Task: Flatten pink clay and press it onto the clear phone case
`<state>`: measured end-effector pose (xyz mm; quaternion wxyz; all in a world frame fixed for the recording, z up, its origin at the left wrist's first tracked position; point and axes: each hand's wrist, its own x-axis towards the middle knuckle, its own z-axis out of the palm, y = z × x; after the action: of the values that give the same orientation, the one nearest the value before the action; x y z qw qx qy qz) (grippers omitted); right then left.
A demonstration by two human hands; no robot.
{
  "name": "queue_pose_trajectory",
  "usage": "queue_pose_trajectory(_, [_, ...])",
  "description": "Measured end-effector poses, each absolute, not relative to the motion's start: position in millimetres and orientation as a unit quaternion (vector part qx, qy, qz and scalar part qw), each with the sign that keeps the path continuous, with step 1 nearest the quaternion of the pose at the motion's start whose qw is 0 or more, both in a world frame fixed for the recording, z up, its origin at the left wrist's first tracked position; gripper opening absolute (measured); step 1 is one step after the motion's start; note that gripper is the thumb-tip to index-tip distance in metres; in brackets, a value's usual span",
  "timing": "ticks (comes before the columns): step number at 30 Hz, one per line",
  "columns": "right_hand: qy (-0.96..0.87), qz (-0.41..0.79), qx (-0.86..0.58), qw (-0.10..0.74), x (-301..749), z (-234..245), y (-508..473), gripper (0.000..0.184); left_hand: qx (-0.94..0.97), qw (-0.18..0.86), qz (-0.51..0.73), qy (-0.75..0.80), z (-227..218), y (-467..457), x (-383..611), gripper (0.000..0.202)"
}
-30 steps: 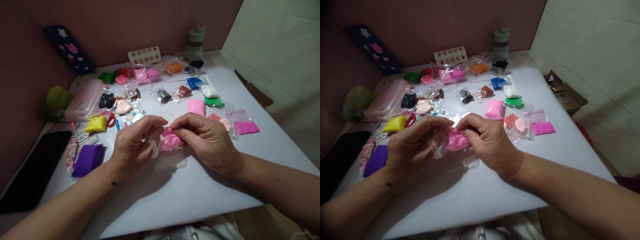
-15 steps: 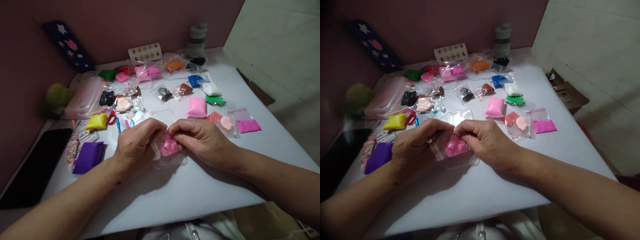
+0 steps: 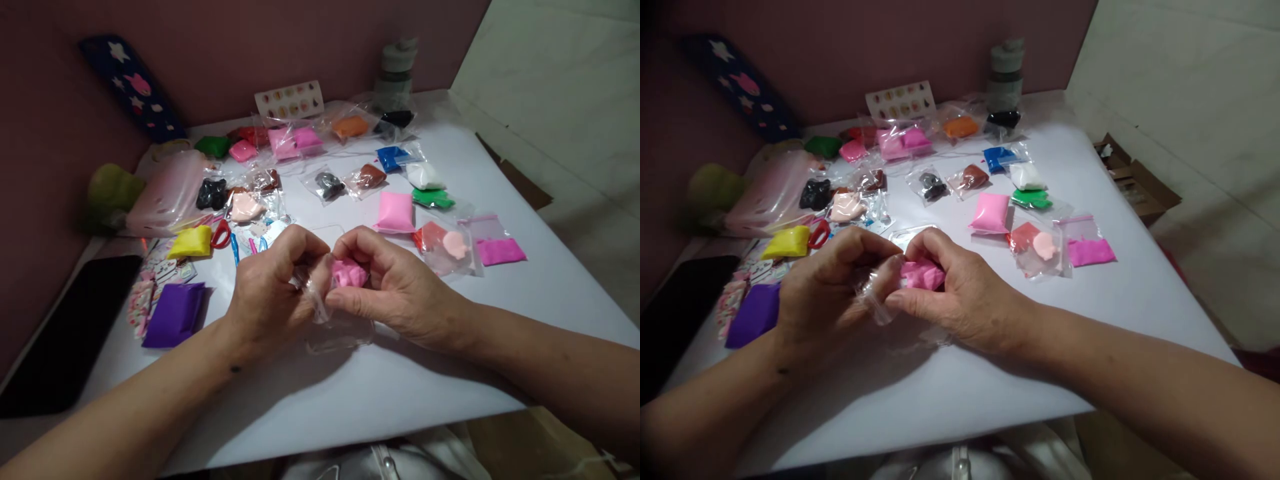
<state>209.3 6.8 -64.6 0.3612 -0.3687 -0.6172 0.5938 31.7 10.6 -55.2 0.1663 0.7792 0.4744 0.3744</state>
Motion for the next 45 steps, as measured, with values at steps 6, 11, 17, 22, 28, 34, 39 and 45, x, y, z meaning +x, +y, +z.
queue_pose_trajectory(6, [-0.621, 0.609, -0.348, 0.35, 215, -61, 13, 0.019, 0.784, 0.219, 0.367, 0.449, -58, 13, 26, 0.008])
queue_pose_trajectory(11, [-0.619, 0.615, -0.34, 0.35, 219, -57, 14, 0.016, 0.721, 0.4, 0.36, 0.436, -45, 12, 22, 0.006])
queue_pose_trajectory(17, [-0.636, 0.59, -0.325, 0.377, 219, -55, 16, 0.007, 0.707, 0.397, 0.374, 0.449, -40, 8, 21, 0.012])
queue_pose_trajectory(22, [-0.618, 0.635, -0.305, 0.349, 220, -56, 18, 0.008, 0.733, 0.31, 0.362, 0.484, -47, 8, 23, 0.007])
queue_pose_trajectory(28, [-0.637, 0.628, -0.297, 0.334, 221, -60, 21, 0.008, 0.728, 0.312, 0.37, 0.486, -48, 12, 28, 0.004])
queue_pose_trajectory(34, [-0.654, 0.514, -0.389, 0.395, 214, -57, 9, 0.028, 0.71, 0.224, 0.399, 0.536, -51, 18, 30, 0.008])
queue_pose_trajectory(39, [-0.689, 0.445, -0.428, 0.38, 208, -62, -4, 0.049, 0.738, 0.148, 0.408, 0.516, -53, 16, 36, 0.015])
queue_pose_trajectory(45, [-0.744, 0.312, -0.404, 0.432, 209, -67, 3, 0.023, 0.653, 0.381, 0.433, 0.49, -55, 9, 44, 0.01])
